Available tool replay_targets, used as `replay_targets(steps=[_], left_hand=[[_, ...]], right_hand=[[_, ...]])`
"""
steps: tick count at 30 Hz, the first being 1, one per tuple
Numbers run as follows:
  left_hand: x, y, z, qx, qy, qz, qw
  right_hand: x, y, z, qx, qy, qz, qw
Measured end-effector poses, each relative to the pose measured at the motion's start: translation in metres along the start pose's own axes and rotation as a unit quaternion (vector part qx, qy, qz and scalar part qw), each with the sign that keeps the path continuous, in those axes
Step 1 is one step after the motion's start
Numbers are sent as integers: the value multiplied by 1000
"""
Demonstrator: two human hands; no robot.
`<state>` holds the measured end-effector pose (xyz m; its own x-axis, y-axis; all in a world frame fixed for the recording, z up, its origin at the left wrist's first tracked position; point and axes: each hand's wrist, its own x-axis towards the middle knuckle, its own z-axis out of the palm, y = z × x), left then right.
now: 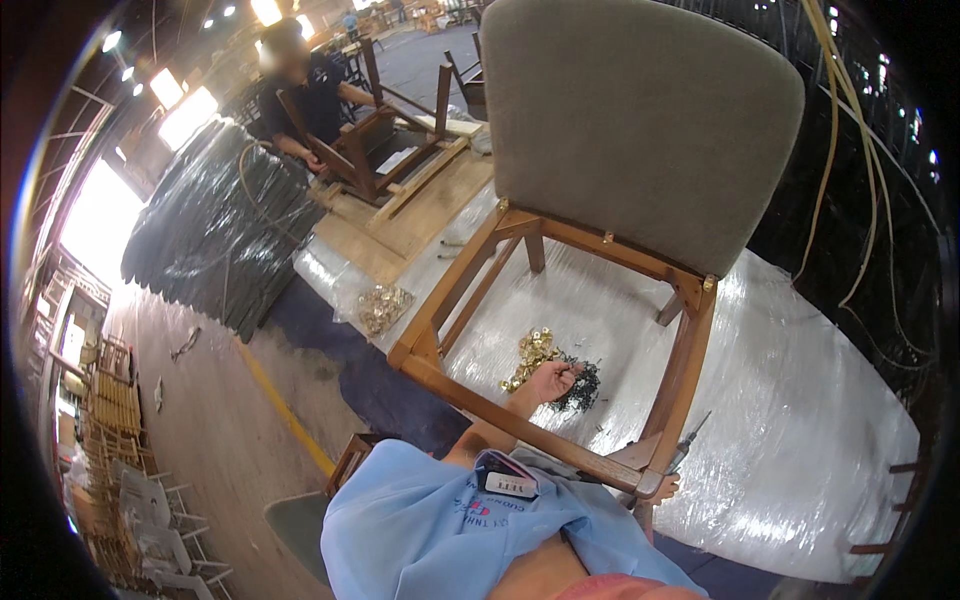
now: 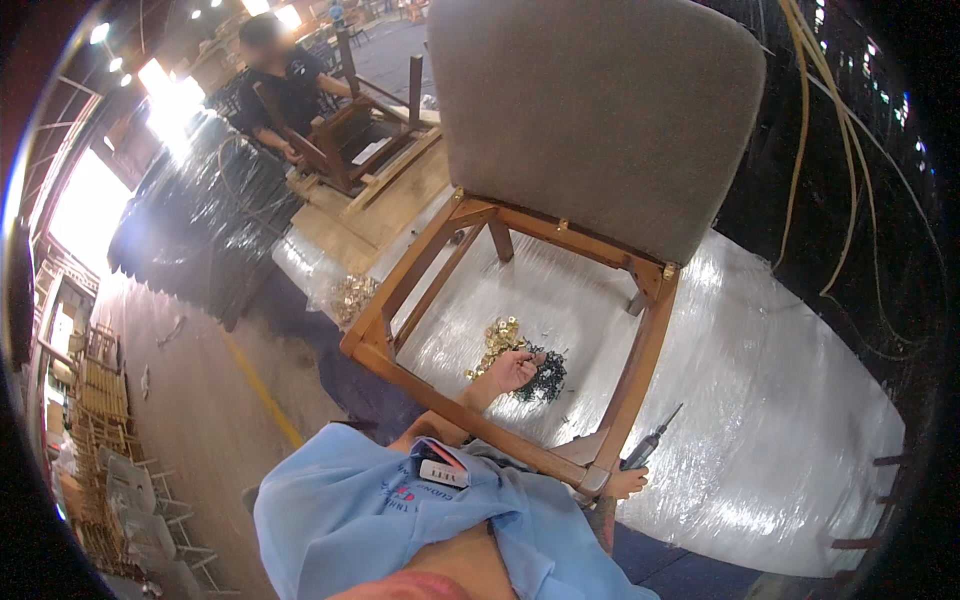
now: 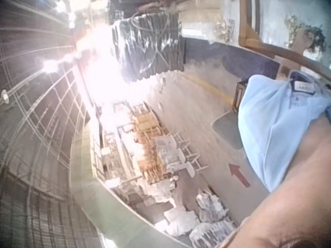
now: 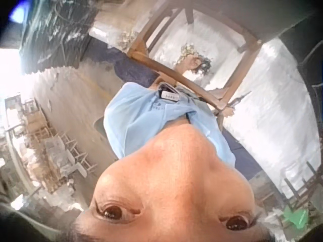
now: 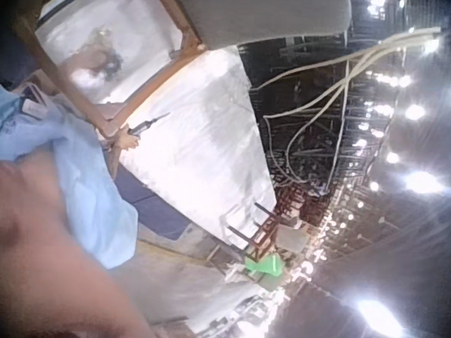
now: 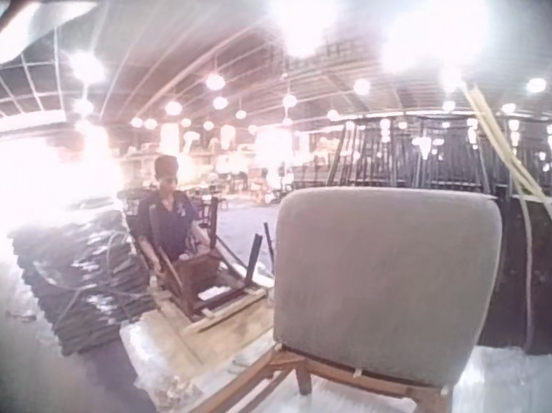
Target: The person assembles a wooden chair by attaching the seat to the frame using a pneumatic screwdriver. They position the seat, drive screws into the frame, and flip the chair to complete the assembly.
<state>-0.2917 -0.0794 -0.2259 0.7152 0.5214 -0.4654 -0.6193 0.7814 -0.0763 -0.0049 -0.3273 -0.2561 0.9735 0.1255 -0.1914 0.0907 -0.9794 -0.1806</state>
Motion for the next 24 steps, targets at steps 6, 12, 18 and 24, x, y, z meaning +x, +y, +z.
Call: replay_targets(steps=[6,12,18,24], left_hand=[[7,-11,11,120,121,94,981],[9,5,-16,216,120,74,966],[11,-5,-10,259,163,59,950],[1,-11,-4,255,138,76,954]], right_hand=[[9,16,12,57,-9,-20,998],[18,19,20,45,-57,-52,996],[19,25,13,86,-54,-57,993],[11,20,9,62,-37,-61,996]])
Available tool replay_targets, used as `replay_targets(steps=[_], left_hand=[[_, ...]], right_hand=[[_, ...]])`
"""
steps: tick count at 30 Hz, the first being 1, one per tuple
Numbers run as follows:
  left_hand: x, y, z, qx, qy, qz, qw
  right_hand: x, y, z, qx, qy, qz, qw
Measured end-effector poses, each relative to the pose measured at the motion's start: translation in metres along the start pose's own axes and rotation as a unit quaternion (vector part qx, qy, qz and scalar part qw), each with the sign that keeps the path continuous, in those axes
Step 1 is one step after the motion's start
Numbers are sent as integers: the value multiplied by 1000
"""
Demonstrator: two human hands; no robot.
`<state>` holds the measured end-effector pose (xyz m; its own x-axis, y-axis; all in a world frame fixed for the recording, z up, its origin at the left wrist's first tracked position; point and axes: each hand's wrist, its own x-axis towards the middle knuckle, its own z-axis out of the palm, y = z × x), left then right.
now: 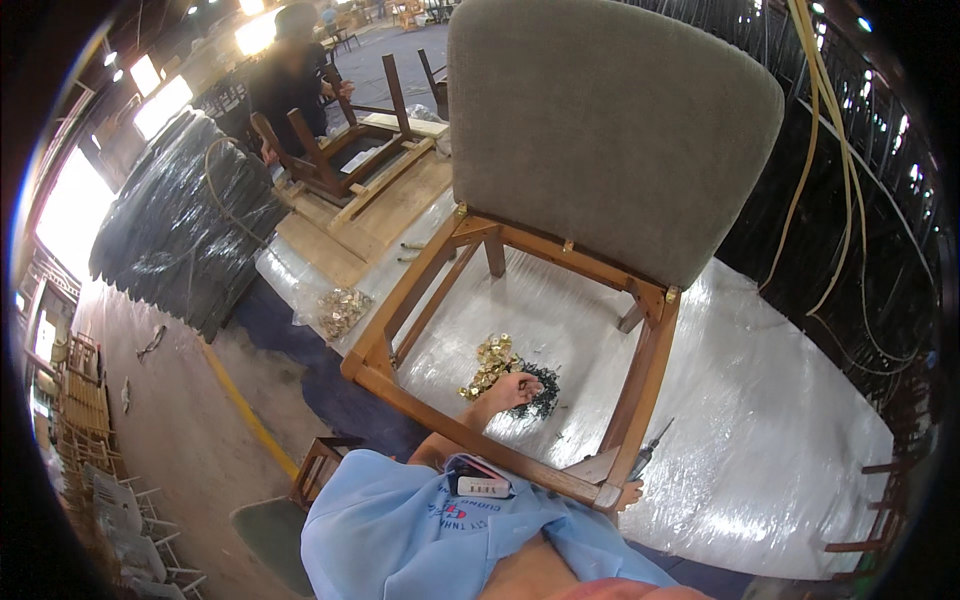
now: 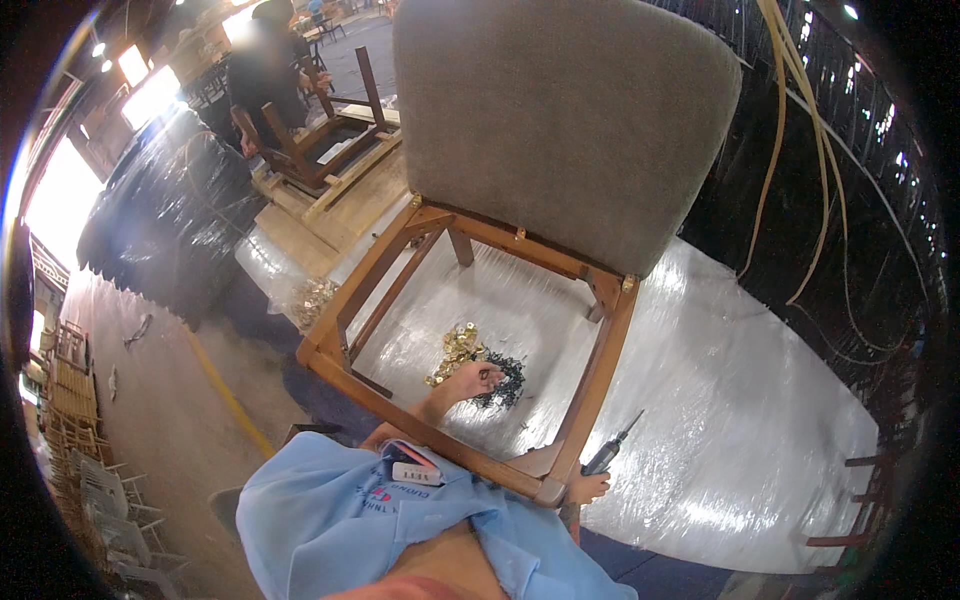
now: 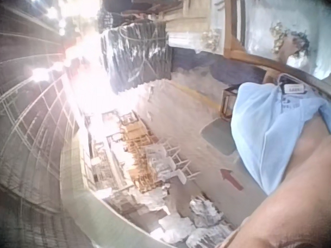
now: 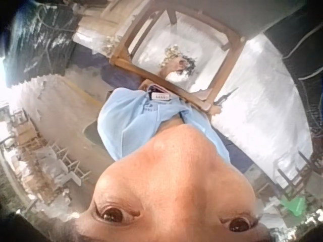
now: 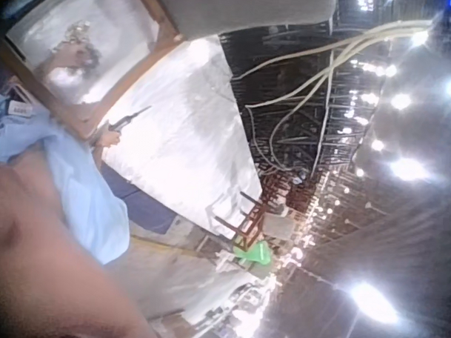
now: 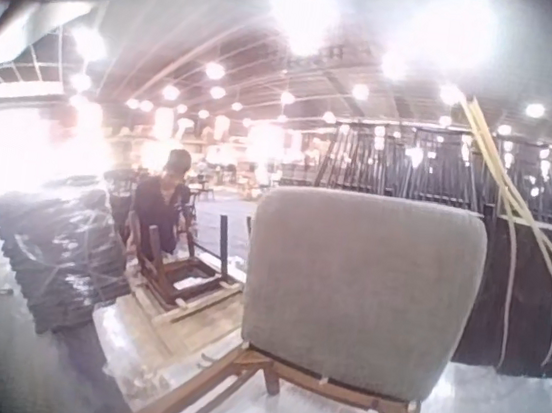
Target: The person assembles a wooden chair by attaching the seat to the frame using a pneumatic screwdriver. They position the seat, drive screws into the frame, and flip the chair to complete the assembly.
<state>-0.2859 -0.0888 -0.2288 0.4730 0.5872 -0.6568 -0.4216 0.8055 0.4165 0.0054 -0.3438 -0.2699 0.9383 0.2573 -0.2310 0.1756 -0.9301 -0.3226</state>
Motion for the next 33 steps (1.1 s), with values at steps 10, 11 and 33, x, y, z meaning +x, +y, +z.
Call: replay_targets(steps=[10,11,33], left_hand=[[-5,0,12,44,-24,96,994],[1,-1,7,71,7,96,993],[-101,-42,-64,467,-16,405,786]], right_hand=[[30,15,20,18,-6,0,1000],[34,15,19,23,-8,2,1000],[-11,11,-67,408,-112,95,901]])
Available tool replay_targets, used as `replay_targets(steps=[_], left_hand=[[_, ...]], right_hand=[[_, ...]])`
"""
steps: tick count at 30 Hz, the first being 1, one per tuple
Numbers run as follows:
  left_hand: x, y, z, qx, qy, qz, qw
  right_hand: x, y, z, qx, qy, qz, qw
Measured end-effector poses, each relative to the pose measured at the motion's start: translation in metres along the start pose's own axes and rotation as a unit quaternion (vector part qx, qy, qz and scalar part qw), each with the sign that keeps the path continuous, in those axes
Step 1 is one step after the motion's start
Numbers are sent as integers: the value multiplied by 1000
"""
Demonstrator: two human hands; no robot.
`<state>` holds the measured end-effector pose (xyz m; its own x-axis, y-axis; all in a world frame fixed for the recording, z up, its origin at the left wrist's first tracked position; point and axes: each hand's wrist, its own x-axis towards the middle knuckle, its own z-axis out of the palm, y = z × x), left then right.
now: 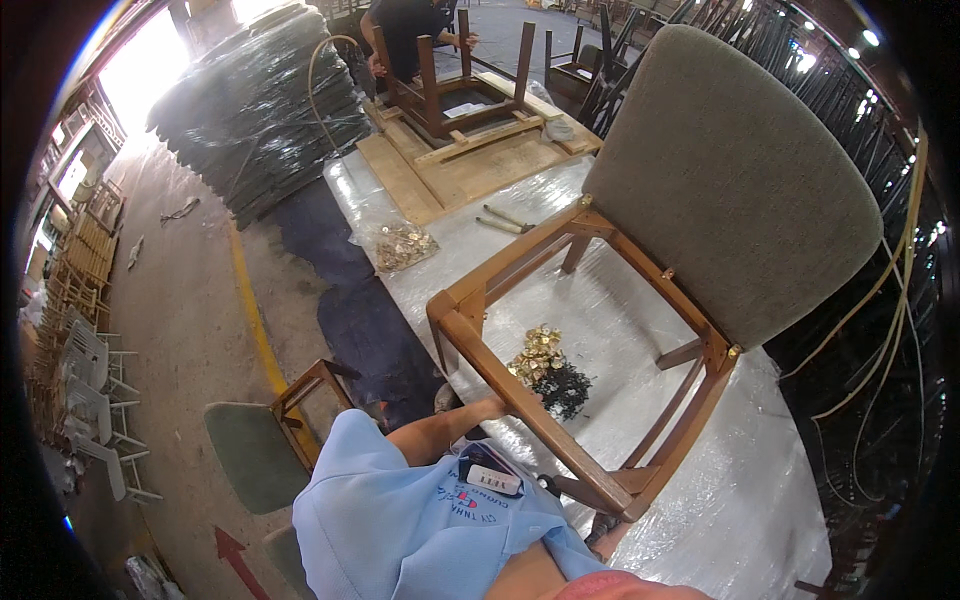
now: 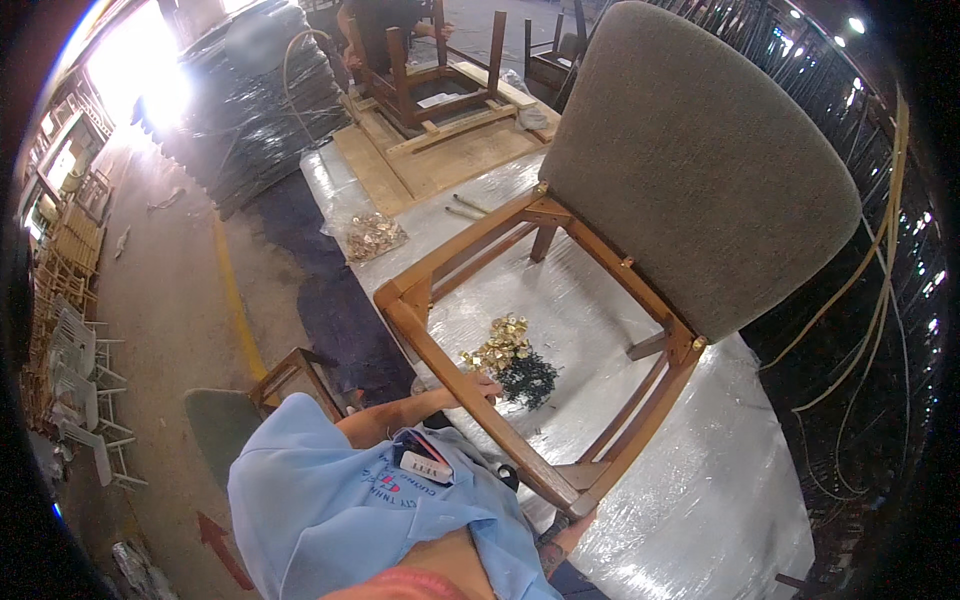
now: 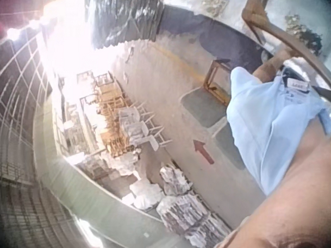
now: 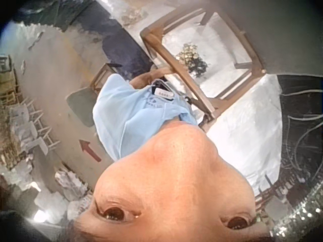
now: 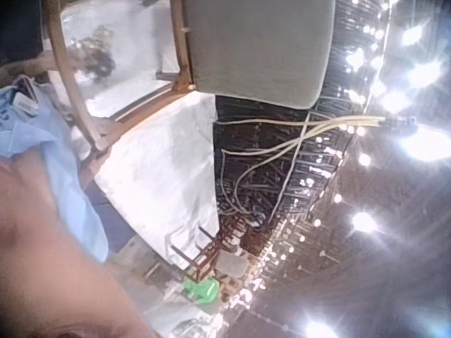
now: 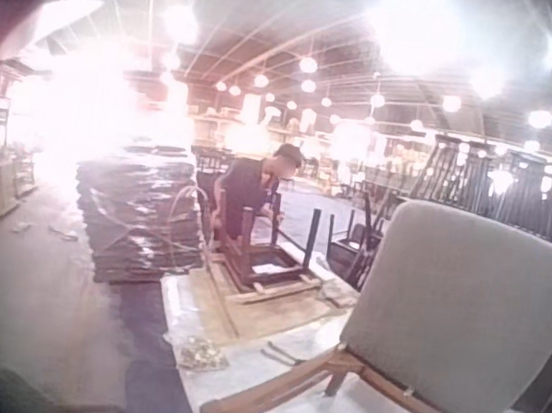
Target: The person assembles a wooden chair by attaching the seat to the frame using a pneumatic screwdriver. They position the seat, drive screws into the frame, and flip the chair to complete the assembly.
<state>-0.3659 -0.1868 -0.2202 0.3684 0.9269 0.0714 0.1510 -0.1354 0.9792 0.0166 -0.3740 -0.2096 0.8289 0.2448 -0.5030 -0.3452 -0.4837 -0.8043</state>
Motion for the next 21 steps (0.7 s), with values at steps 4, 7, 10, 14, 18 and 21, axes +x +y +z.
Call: replay_targets(steps=[4,7,10,14,18,21], left_hand=[[-38,18,-22,-223,-105,-218,944],[-87,13,-56,-133,-190,-173,957],[-91,64,-81,-304,-146,-360,870],[-127,102,-127,-366,-10,-378,850],[-124,112,-172,-445,100,-313,833],[-113,118,-207,-509,128,-233,819]], right_hand=[[-56,-55,5,162,-59,-37,984],[-82,-92,-4,257,-153,-63,952],[-99,-137,-32,416,-270,6,868],[-141,-204,-43,453,-449,-150,756],[-151,-249,-49,577,-504,-189,615],[-175,-268,-43,602,-593,-209,492]])
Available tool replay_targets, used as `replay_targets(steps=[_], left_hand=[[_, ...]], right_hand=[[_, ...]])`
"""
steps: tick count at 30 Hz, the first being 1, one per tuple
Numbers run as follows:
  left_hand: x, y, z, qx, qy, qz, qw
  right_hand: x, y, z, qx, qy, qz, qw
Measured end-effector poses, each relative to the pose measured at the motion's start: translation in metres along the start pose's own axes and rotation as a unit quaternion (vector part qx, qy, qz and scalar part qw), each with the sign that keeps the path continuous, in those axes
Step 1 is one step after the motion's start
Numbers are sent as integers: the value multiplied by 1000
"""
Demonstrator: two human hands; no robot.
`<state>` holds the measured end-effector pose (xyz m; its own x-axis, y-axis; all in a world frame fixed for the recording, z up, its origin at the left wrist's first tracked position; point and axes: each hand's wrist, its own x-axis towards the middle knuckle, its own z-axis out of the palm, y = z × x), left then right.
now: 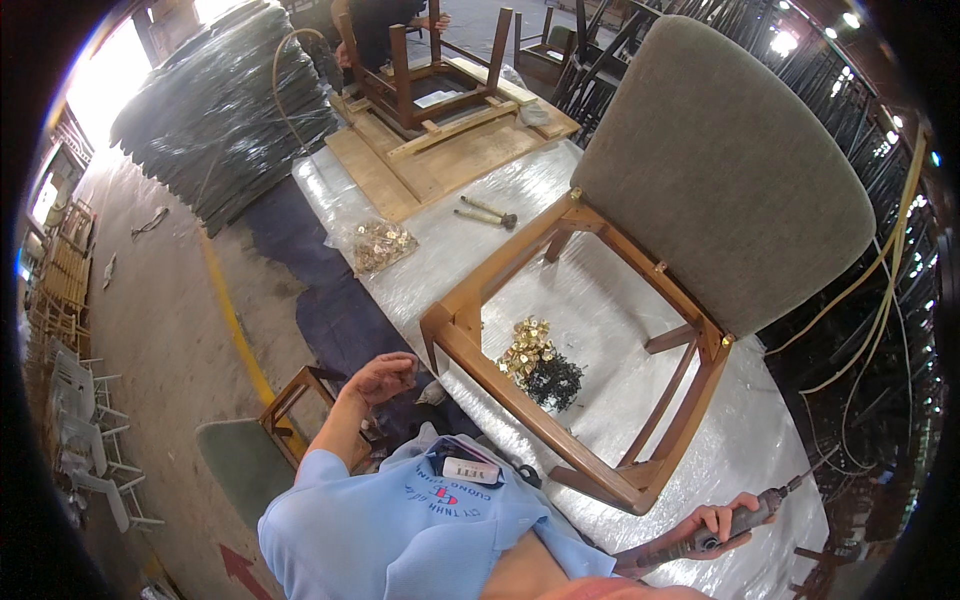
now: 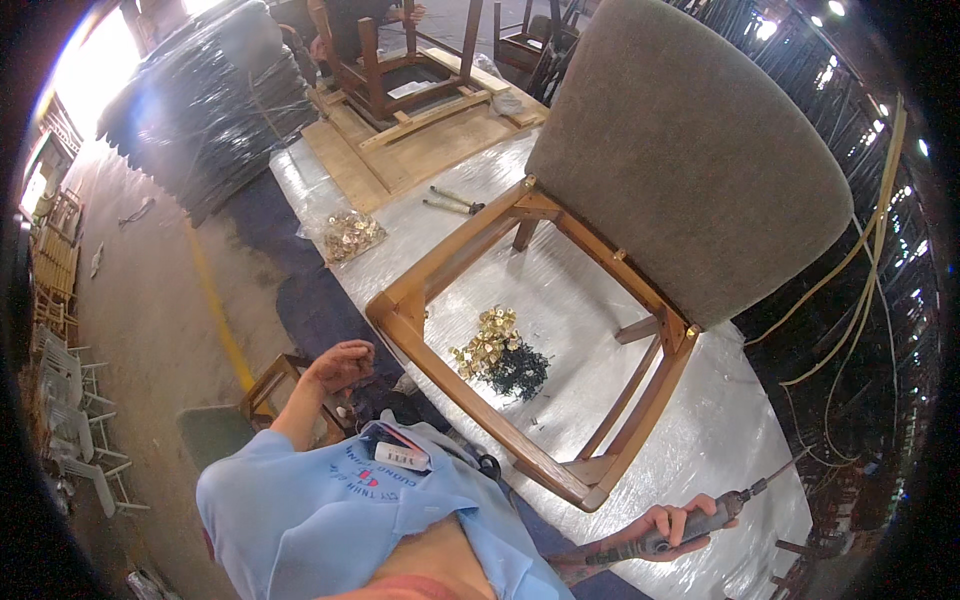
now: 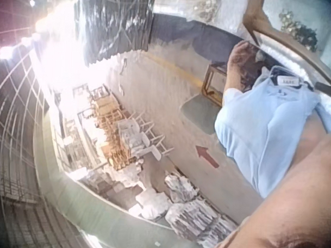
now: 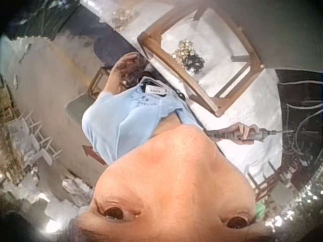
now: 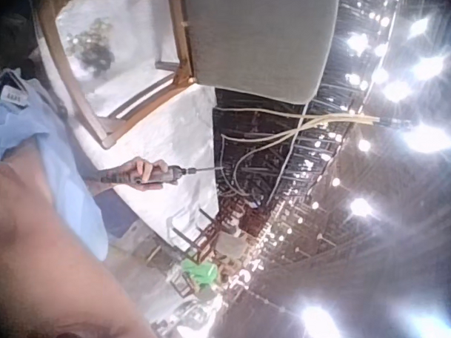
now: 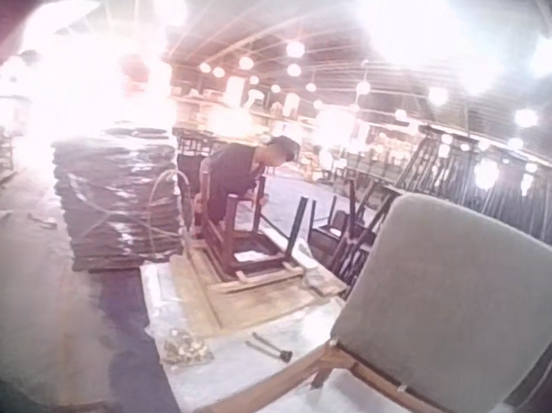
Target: The person assembles a wooden chair by attaching the seat to the frame using a pneumatic screwdriver. They position the seat, drive screws into the frame, and flip the chair to complete the assembly.
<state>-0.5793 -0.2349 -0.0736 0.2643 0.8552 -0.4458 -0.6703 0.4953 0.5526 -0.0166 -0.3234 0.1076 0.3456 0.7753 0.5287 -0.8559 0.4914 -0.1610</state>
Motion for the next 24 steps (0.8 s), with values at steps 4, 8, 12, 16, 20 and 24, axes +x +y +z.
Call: replay_targets(steps=[4,8,12,16,20,24], left_hand=[[6,27,-27,-80,-9,84,993],[32,65,-28,-145,-16,103,984],[85,122,-17,-188,-171,108,961],[124,163,6,-273,-303,59,911],[152,178,32,-301,-368,-4,880],[164,175,28,-299,-394,-36,868]], right_hand=[[16,48,42,-54,-27,30,998],[15,127,71,-42,9,120,992],[10,227,78,1,-1,216,976],[17,319,74,140,22,338,930],[12,374,88,84,68,374,921],[3,407,86,26,129,384,914]])
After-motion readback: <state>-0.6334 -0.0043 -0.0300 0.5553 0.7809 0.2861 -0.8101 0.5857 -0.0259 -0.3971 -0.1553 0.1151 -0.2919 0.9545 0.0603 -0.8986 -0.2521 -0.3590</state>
